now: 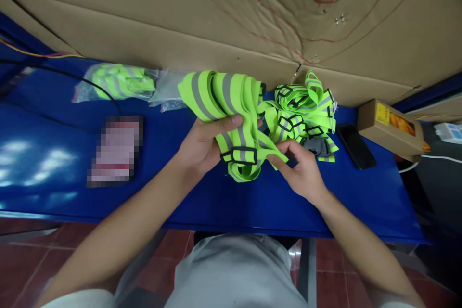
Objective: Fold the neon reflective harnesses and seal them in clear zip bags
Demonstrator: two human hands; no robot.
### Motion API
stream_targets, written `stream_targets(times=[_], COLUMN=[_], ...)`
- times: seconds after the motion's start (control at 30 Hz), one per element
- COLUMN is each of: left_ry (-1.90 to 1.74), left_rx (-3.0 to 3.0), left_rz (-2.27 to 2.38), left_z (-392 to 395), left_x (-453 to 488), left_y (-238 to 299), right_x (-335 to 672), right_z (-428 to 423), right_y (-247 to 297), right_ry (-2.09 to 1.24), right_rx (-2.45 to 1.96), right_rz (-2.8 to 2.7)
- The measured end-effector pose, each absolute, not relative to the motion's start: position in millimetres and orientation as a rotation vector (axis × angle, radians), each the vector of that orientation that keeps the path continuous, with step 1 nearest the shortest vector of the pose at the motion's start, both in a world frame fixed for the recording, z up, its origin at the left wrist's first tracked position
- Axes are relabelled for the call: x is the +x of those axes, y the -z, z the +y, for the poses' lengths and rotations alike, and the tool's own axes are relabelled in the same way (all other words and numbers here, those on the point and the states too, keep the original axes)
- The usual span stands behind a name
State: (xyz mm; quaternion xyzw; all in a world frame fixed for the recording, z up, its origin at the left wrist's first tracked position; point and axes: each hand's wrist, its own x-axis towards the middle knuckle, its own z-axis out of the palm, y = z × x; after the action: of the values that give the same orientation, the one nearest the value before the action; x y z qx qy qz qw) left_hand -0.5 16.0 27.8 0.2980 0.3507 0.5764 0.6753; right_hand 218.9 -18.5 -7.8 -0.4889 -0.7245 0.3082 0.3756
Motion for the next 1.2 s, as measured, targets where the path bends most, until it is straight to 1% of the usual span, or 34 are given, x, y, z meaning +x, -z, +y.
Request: stream_targets(times=[0.07,0.13,0.2,0.37,0.43,0.53,0.6,0.7,0.83,0.97,1.1,1.2], left_ry=[-1.276,-1.256,-1.276,-1.333,-1.294,-1.124,-1.009,-0.917,-0.820,-0.594,-0.672,-0.690], left_rx=[0.655,0.644,0.651,0.727,0.772,0.849,0.942,1.065,0.911,0.776,0.788,0.809], left_rz=[0.770,0.782,0.804,0.851,0.864,0.859,0.820,0.782,0.794,0.667,0.701,0.716], left_z=[18.3,21.1,23.6,21.8,15.1,0.2,-8.7,-14.7,-13.7,-17.1,-21.4,-20.6], left_x=[0.4,0.6,-0.3,-0.4,5.0,18.6,27.7,35.6,37.3,40.1,43.2,42.3], left_y=[-26.7,-24.6,-22.9,-25.0,-25.9,-23.0,-18.9,-13.8,-11.4,-6.8,2.7,7.2], right_x=[221.8,222.7,222.4,225.5,229.4,234.9,236.3,234.3,229.9,230.3,232.5,232.7], right_z=[-16.7,-16.2,-16.4,-15.7,-15.1,-15.8,-18.1,-22.7,-26.7,-26.7,-24.5,-24.3], right_y=[6.7,7.2,8.1,2.7,-2.1,-9.6,-14.3,-19.4,-21.7,-22.6,-22.7,-21.6], right_ry=[-0.608,-0.515,-0.528,-0.745,-0.698,-0.580,-0.548,-0.536,-0.531,-0.512,-0.624,-0.628], right_rx=[-1.250,-1.262,-1.252,-1.146,-1.120,-1.016,-0.979,-1.080,-1.247,-1.219,-1.204,-1.205], right_rz=[-2.007,-2.110,-2.148,-2.132,-2.045,-1.876,-1.905,-2.018,-1.969,-1.984,-2.029,-2.050])
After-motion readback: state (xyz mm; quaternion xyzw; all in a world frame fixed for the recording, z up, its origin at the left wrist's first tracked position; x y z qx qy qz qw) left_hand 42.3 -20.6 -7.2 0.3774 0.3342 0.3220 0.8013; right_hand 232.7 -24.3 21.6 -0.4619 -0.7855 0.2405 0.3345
